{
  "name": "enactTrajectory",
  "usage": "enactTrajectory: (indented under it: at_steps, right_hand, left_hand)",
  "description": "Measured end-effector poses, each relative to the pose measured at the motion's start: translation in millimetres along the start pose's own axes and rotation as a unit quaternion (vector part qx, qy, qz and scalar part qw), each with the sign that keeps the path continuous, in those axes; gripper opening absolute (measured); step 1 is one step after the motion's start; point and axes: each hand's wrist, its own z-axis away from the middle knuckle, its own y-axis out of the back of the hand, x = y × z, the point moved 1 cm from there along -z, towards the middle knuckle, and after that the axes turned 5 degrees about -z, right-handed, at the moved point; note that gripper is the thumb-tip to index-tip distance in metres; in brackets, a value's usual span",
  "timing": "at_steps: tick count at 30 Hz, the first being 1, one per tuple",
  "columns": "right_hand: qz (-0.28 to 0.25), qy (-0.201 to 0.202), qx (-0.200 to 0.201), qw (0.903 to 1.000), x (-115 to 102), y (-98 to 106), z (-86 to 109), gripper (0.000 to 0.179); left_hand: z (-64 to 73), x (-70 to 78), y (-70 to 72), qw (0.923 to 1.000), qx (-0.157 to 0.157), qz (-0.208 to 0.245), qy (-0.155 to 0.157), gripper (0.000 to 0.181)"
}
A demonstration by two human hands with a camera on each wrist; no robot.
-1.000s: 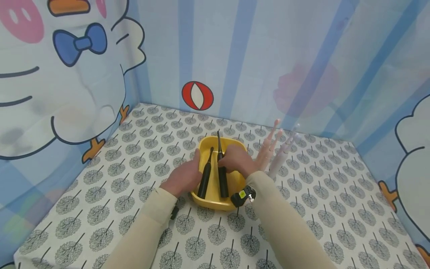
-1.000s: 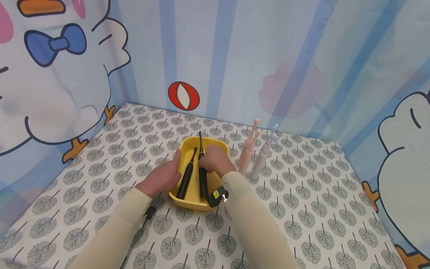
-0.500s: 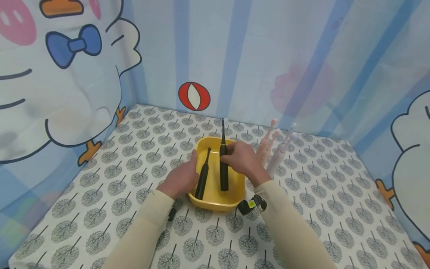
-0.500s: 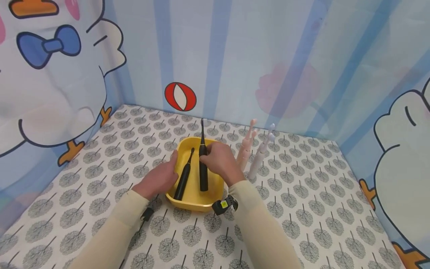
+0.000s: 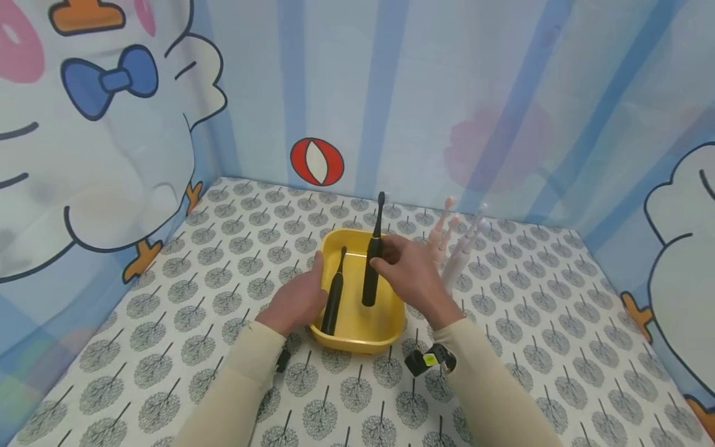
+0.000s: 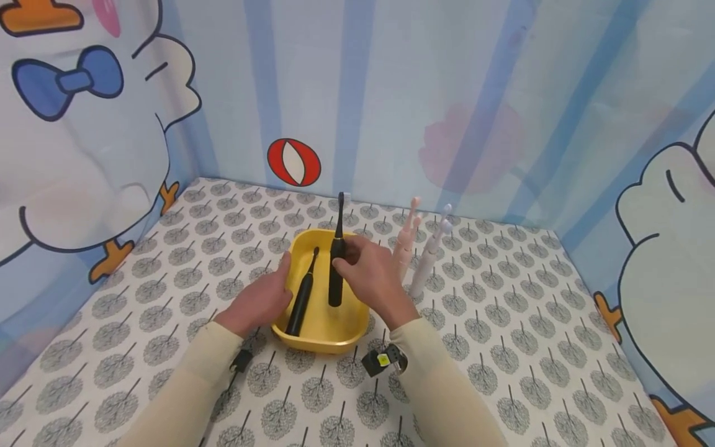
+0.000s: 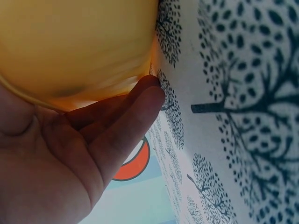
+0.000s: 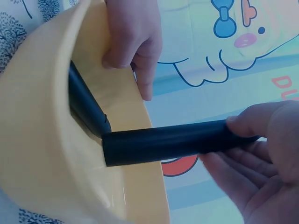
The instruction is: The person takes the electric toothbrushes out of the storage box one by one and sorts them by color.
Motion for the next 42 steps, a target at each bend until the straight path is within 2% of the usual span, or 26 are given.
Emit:
enactTrajectory:
  at_steps: [6, 10, 19, 23, 32, 42]
  right_hand:
    - [-0.047, 0.036, 0.02, 0.998, 3.8, 2.9, 6.8, 0.04]
    - [-0.062, 0.047, 0.03, 0.9965, 4.5, 7.6, 11.1, 0.038]
    - [-0.028, 0.056, 0.055, 0.9965, 5.1, 22.9, 20.1, 0.035]
    - [-0.018, 0.056, 0.078, 0.9952, 5.9, 33.6, 26.2, 0.033]
    - [0.012, 0.024, 0.113, 0.9933, 15.8, 60.4, 39.1, 0.038]
    - [0.036, 0.019, 0.131, 0.9906, 31.4, 82.1, 55.1, 0.035]
  left_hand:
    - [2.4, -0.5, 1.9, 0.9999, 0.009, -0.004, -0.007, 0.08]
    - [2.8, 0.8, 2.0, 0.9998, 0.012, -0.006, -0.015, 0.081]
    - [0.9, 1.8, 0.2, 0.9998, 0.01, -0.007, -0.017, 0.081]
    - [1.5, 1.2, 0.5, 0.9999, 0.006, -0.007, -0.012, 0.081]
    - [2.6, 1.6, 1.4, 0.9999, 0.005, -0.009, -0.013, 0.081]
    - [2.2, 2.2, 0.3, 0.9999, 0.005, -0.007, -0.01, 0.081]
